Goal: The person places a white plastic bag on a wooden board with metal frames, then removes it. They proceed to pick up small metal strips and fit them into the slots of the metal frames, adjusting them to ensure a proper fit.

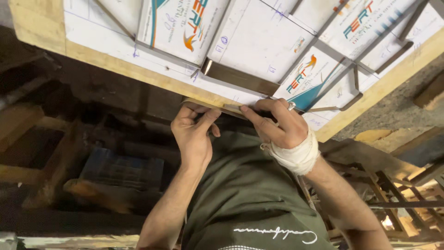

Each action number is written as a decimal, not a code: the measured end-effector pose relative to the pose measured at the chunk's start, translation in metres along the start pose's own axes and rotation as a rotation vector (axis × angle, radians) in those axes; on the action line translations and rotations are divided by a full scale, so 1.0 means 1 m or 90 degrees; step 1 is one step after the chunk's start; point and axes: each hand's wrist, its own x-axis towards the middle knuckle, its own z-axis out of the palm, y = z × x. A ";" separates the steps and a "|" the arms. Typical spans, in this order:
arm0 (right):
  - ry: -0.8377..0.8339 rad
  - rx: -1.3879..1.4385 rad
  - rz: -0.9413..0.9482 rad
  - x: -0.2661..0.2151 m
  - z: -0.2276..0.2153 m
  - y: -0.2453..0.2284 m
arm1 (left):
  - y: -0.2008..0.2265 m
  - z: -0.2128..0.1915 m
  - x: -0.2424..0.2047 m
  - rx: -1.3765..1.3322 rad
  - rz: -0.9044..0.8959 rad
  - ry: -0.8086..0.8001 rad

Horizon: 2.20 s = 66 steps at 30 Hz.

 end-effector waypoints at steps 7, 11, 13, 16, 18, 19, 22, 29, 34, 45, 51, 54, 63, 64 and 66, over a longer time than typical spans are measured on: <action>0.002 -0.028 -0.072 0.015 0.012 -0.003 | 0.004 -0.001 0.000 -0.009 -0.020 -0.011; 0.013 -0.019 -0.044 0.001 0.010 -0.002 | 0.001 -0.003 -0.001 -0.026 -0.002 -0.017; 0.012 -0.022 -0.049 0.003 0.007 -0.001 | 0.000 -0.001 0.000 -0.014 -0.004 -0.007; -0.026 -0.009 -0.057 0.004 0.008 -0.001 | -0.001 -0.004 0.000 -0.019 0.004 -0.022; -0.045 0.014 -0.049 0.002 0.006 0.000 | 0.000 -0.003 -0.001 -0.018 0.004 -0.025; -0.053 0.027 -0.047 0.002 0.006 0.000 | 0.003 -0.002 -0.002 -0.010 -0.003 -0.017; -0.014 -0.010 -0.015 -0.003 0.000 -0.002 | 0.005 0.005 -0.002 0.003 -0.004 -0.004; -0.023 -0.005 -0.018 -0.005 0.001 0.001 | 0.004 0.003 0.000 0.013 0.019 -0.010; 0.102 0.040 0.077 -0.027 -0.012 -0.007 | 0.004 0.001 -0.002 0.012 0.025 -0.043; 0.113 0.363 0.387 -0.064 -0.014 -0.030 | 0.030 0.019 -0.071 0.049 0.073 -0.115; 0.224 0.568 0.452 -0.094 -0.021 -0.036 | 0.045 0.048 -0.111 0.172 0.122 -0.205; 0.273 0.574 0.426 -0.113 -0.035 -0.031 | 0.059 0.058 -0.121 0.195 0.179 -0.241; 0.258 0.593 0.503 -0.136 -0.058 -0.025 | 0.108 0.092 -0.126 0.817 0.797 -0.455; 0.258 0.616 0.511 -0.134 -0.057 -0.025 | 0.114 0.095 -0.120 0.838 0.804 -0.496; 0.312 0.571 0.418 -0.126 -0.055 -0.030 | 0.124 0.099 -0.109 0.859 0.802 -0.559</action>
